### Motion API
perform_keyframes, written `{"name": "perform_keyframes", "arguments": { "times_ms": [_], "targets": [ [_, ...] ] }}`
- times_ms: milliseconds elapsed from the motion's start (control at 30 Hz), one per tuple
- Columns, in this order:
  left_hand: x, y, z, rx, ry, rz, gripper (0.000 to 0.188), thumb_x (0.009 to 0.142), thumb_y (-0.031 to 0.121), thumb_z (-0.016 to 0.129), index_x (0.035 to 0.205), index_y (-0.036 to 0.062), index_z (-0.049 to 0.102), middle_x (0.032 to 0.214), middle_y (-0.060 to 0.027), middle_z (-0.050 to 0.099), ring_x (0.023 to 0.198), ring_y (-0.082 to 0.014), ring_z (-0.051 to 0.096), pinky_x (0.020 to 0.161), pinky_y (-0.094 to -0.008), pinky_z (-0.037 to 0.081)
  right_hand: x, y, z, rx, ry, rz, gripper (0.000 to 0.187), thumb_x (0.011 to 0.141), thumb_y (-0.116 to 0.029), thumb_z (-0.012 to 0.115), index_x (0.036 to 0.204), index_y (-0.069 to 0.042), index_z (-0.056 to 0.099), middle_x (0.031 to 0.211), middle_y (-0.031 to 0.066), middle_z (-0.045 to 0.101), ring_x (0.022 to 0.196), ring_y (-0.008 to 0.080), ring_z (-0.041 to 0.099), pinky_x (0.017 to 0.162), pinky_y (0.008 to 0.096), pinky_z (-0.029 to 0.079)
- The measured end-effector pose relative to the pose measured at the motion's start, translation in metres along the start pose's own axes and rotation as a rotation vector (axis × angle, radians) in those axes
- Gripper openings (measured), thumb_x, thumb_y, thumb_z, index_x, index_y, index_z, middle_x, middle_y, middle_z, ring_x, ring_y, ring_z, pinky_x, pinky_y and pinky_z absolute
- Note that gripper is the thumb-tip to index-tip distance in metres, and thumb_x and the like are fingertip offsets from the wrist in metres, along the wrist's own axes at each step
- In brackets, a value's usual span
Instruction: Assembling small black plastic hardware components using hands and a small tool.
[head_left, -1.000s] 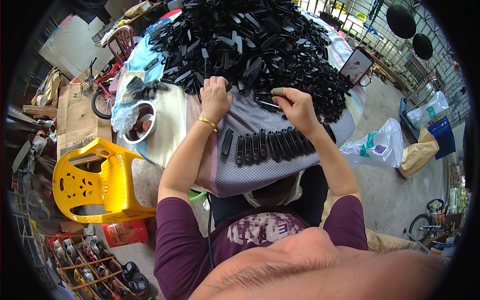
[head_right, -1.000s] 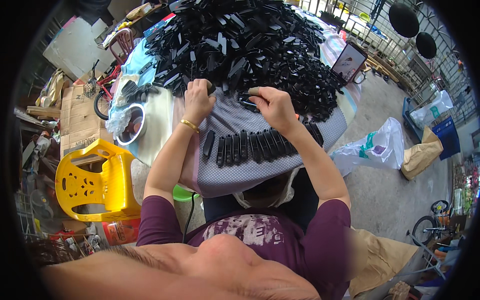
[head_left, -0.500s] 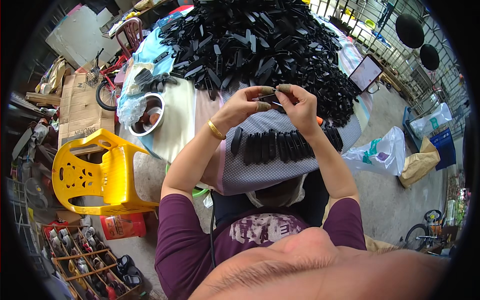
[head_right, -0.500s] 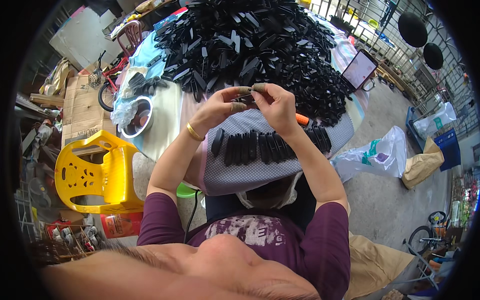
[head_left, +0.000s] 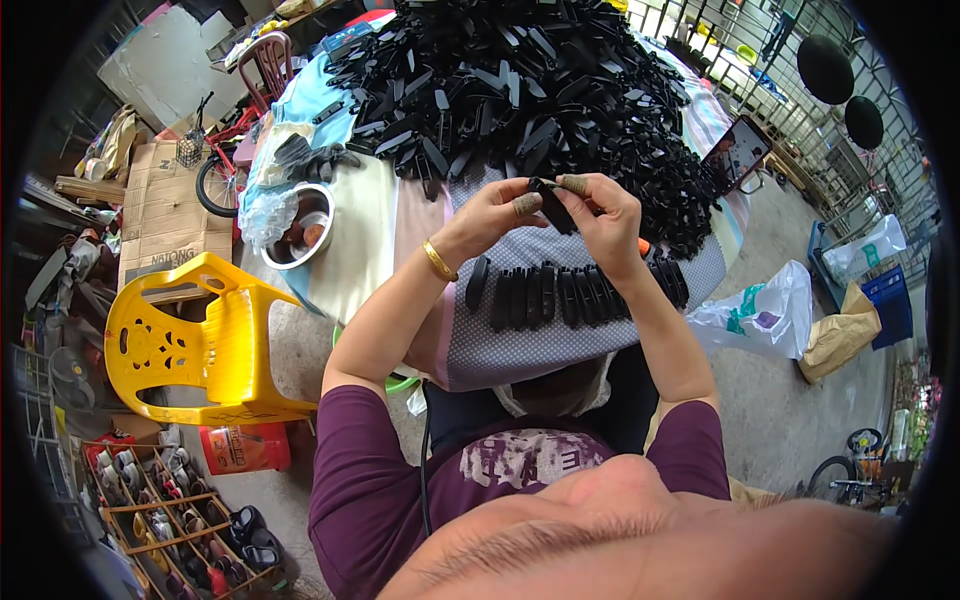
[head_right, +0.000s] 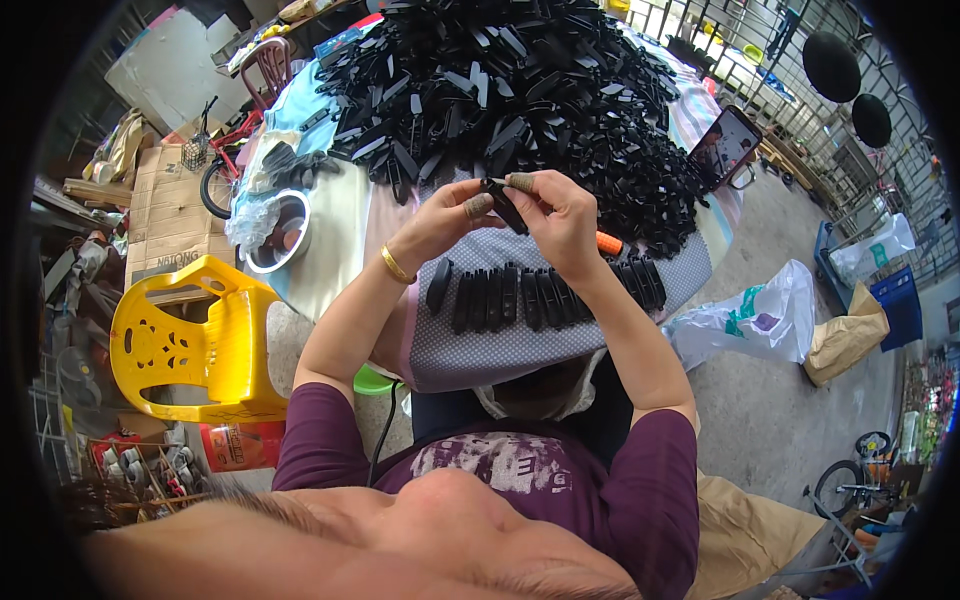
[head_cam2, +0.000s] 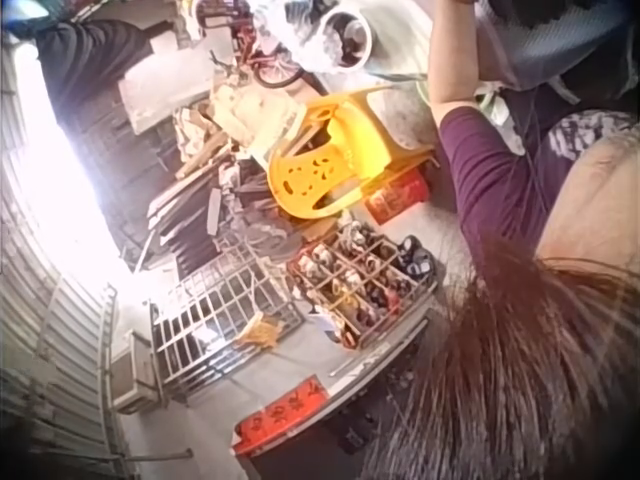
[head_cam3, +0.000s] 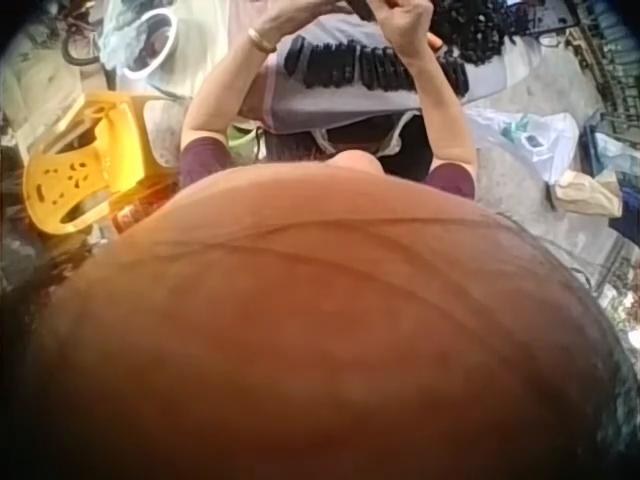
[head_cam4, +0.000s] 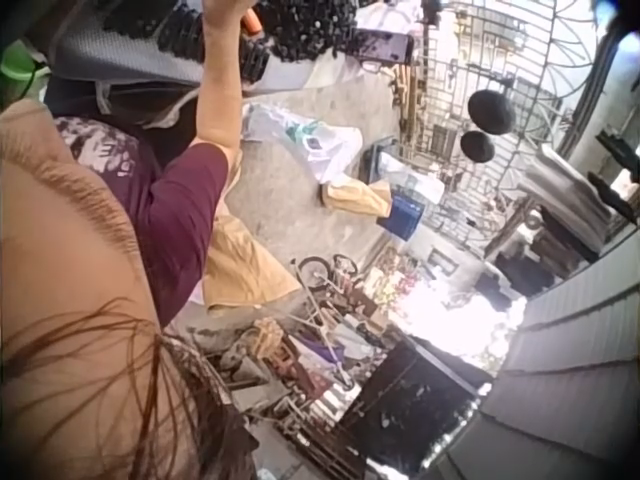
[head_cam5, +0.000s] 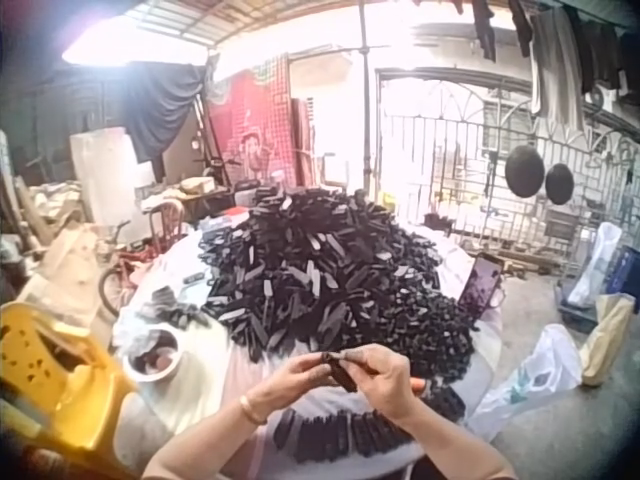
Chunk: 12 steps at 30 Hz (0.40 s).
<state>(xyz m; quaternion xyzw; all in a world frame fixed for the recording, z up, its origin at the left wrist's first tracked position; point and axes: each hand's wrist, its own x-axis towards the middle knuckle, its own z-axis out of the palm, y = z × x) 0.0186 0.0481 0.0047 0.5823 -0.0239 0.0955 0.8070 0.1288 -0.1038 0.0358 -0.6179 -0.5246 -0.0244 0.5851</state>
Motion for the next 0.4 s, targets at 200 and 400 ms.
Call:
{"name": "perform_keyframes", "arguments": {
  "times_ms": [200,400],
  "targets": [
    [-0.002,0.003,0.007,-0.058,-0.016,-0.028,0.039,0.090,0.025,0.056,0.119,0.0000,0.050,0.111,-0.0069,0.057,0.103,-0.0158,0.056,0.090,-0.0327,0.048,0.004,0.001,0.003,-0.231,0.043,-0.302,0.011,0.077,-0.001,0.067,0.087,0.002,0.067,0.081,0.0102,0.064,0.069,0.0176,0.062,0.058,0.0257,0.049],
    [-0.005,0.010,0.012,0.005,0.028,-0.050,0.041,0.093,0.023,0.051,0.129,0.0054,0.045,0.114,-0.0042,0.055,0.107,-0.0146,0.054,0.089,-0.0318,0.048,0.004,-0.002,0.004,-0.371,0.079,-0.415,0.011,0.074,-0.003,0.067,0.085,-0.002,0.066,0.081,0.0095,0.064,0.070,0.0245,0.062,0.060,0.0313,0.051]
  ]
}}
